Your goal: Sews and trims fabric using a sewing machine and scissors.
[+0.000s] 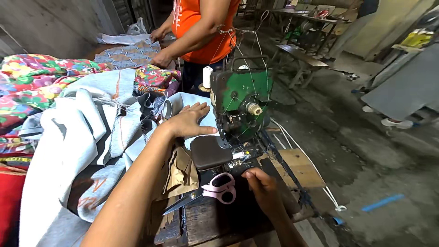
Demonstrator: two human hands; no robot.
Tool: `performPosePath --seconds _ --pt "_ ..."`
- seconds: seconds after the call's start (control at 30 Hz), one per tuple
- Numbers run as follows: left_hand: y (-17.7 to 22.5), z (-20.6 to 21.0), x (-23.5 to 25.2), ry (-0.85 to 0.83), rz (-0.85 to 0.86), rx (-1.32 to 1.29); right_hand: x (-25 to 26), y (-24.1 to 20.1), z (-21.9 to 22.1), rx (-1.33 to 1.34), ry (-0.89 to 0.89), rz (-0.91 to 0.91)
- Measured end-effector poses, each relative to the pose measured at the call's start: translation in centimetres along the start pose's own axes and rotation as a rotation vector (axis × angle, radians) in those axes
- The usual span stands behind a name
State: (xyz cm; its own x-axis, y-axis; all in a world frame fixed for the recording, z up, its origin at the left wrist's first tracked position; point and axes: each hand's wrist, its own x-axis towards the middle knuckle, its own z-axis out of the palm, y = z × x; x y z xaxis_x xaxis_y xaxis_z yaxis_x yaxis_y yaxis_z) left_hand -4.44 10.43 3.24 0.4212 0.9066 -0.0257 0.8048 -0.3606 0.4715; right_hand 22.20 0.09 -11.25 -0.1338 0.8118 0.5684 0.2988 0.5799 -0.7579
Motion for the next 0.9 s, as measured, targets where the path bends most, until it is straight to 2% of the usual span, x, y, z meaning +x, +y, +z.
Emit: performPosePath --seconds 0.2,0.33,0.47,0.57,0.7,0.9 --pt "0.5 -0.3 0.8 0.038 -0.062 -0.035 0.1 0.0 0.1 -0.006 -0.001 -0.003" --pt "1.1 0.7 1.8 0.095 -0.142 0.051 0.0 -0.5 0.3 -0.130 -0.055 -0.038" --pt "0.8 1.6 2.2 0.191 -0.247 0.051 0.0 -2.0 0.7 -0.240 -0.269 -0.200" --pt "1.4 1.3 2.2 0.170 -0.321 0.004 -0.2 -2.0 1.2 -0.309 -0.372 -0.348" --pt "1.8 0.8 2.5 0.156 -0.343 -0.022 0.9 -2.3 1.3 -0.403 -0.463 -0.453" --pt "1.6 0.7 2.5 0.161 -0.326 -0.074 4.2 -6.0 1.7 -0.514 -0.977 -0.214"
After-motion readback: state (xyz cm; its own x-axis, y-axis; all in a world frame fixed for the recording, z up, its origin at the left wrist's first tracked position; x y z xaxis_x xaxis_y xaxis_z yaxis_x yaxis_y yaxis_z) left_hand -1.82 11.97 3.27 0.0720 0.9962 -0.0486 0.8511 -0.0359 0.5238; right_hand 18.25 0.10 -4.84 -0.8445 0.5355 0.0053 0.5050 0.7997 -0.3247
